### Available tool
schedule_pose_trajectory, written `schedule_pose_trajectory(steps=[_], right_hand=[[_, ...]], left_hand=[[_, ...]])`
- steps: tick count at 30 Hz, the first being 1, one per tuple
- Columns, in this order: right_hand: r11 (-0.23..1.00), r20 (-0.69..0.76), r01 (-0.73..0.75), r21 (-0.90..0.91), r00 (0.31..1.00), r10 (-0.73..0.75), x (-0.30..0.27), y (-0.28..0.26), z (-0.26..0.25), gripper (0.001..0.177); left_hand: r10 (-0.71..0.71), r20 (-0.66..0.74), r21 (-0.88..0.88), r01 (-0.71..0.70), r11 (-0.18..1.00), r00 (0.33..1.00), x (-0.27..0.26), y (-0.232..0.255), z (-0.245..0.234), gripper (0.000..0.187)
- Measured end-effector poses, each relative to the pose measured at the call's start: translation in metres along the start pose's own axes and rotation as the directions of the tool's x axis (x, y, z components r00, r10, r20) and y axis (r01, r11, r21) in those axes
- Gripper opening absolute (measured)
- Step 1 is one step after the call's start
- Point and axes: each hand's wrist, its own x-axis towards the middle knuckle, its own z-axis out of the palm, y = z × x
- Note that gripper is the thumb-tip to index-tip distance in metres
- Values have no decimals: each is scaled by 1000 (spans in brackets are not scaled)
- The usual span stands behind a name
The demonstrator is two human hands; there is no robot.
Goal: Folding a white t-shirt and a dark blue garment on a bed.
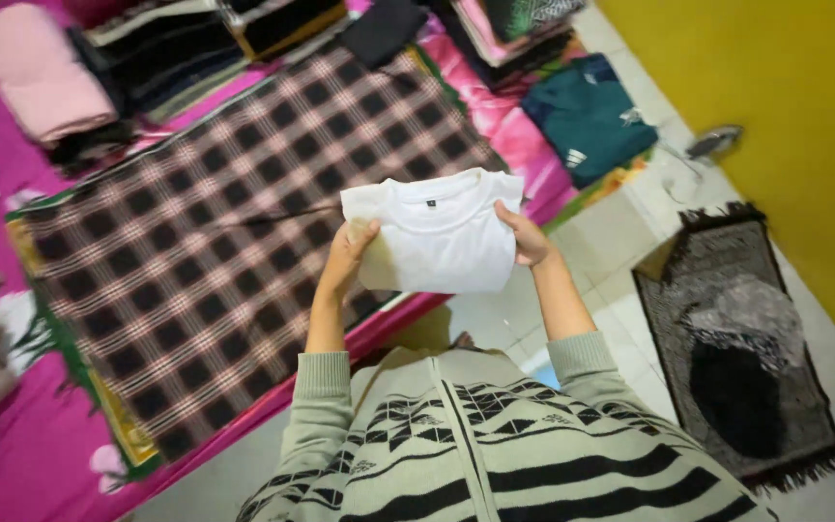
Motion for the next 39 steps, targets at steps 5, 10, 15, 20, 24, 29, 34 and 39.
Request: schedule_pose_trajectory(steps=[5,10,15,20,24,29,34,39], right_hand=[[995,-106,62,-77,992,-70,-86,-49,-70,66],[982,-176,139,-125,971,-160,-129,-95,-116,68],[986,-202,136,-93,967,-153,-124,-140,-140,68],[981,-183,157,-113,967,-176,-89,-184,-178,67],[963,-234,190,-194,944,-233,-56,-238,-185,64],[788,-279,225,-574,851,-446,-11,-313,-211,66],[499,-250,64,-864,806,-537,45,-393,-228,71],[170,60,216,-961,768,-638,115,-483,-235,76]], left_hand=[[9,114,11,-10,1000,993,25,-36,111,44],[21,200,6,-23,1000,979,56,-50,189,46],[-44,276,90,20,996,960,83,-29,219,49],[-63,368,82,36,996,927,142,-44,217,52],[-24,340,187,-42,981,940,197,-37,228,45],[9,353,94,-45,995,936,250,14,269,47],[116,317,284,-211,935,941,327,49,288,44],[384,292,318,-468,824,876,409,86,309,53]])
